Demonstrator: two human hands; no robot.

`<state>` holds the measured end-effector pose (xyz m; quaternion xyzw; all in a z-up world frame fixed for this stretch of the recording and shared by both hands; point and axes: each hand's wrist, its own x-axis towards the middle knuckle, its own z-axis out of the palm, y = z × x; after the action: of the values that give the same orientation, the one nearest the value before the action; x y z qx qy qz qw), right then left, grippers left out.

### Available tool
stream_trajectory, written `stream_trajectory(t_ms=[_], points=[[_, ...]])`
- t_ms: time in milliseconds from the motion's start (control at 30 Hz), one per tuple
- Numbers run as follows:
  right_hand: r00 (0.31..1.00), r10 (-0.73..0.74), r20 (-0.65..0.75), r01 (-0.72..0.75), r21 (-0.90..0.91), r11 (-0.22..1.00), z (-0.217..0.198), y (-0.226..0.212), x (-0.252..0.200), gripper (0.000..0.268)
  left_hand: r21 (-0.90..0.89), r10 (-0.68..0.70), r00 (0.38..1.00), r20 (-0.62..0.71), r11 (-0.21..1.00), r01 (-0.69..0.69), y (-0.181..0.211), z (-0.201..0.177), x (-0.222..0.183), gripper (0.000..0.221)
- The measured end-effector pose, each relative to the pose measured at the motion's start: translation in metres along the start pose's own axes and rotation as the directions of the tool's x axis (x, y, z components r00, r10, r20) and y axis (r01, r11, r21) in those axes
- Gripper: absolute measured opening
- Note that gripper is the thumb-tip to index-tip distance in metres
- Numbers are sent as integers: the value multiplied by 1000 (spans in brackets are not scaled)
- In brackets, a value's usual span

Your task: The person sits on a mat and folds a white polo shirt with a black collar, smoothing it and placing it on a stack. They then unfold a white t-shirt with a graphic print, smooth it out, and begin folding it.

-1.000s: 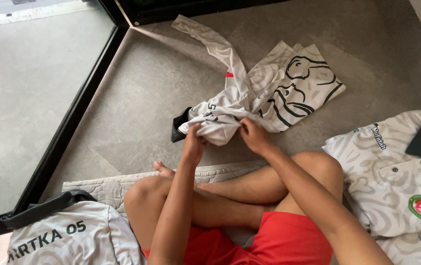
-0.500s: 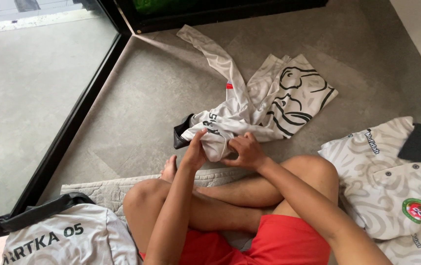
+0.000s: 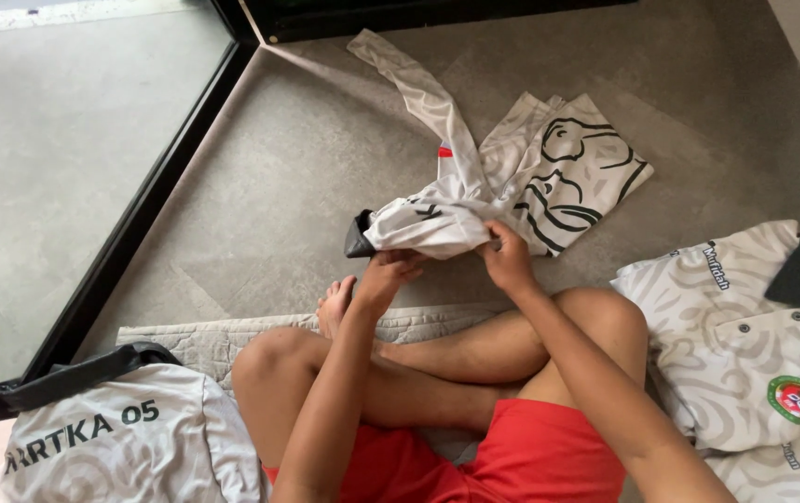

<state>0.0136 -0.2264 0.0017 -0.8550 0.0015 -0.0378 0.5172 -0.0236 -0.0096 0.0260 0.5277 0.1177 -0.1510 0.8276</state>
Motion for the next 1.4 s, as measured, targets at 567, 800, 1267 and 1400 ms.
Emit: stream_trajectory(t_ms=[567,800,1267,1400], points=[[996,87,-34,-75,270,960,10,-6,-19,33,407,46,994,98,909,-82,16,25,-2,40],[997,-52,61,58,-103,993,9,-15,-27,57,393,1,999,52,919,-21,-16,9,20,40],[970,44,239,-84,161,983,2,-72,-38,22,238,-108,994,-21,965,110,19,25,9,77],[676,349,649,-548,127,827,11,-54,-45,57,41,-78,989,-125,996,84,45,37,-8,92]])
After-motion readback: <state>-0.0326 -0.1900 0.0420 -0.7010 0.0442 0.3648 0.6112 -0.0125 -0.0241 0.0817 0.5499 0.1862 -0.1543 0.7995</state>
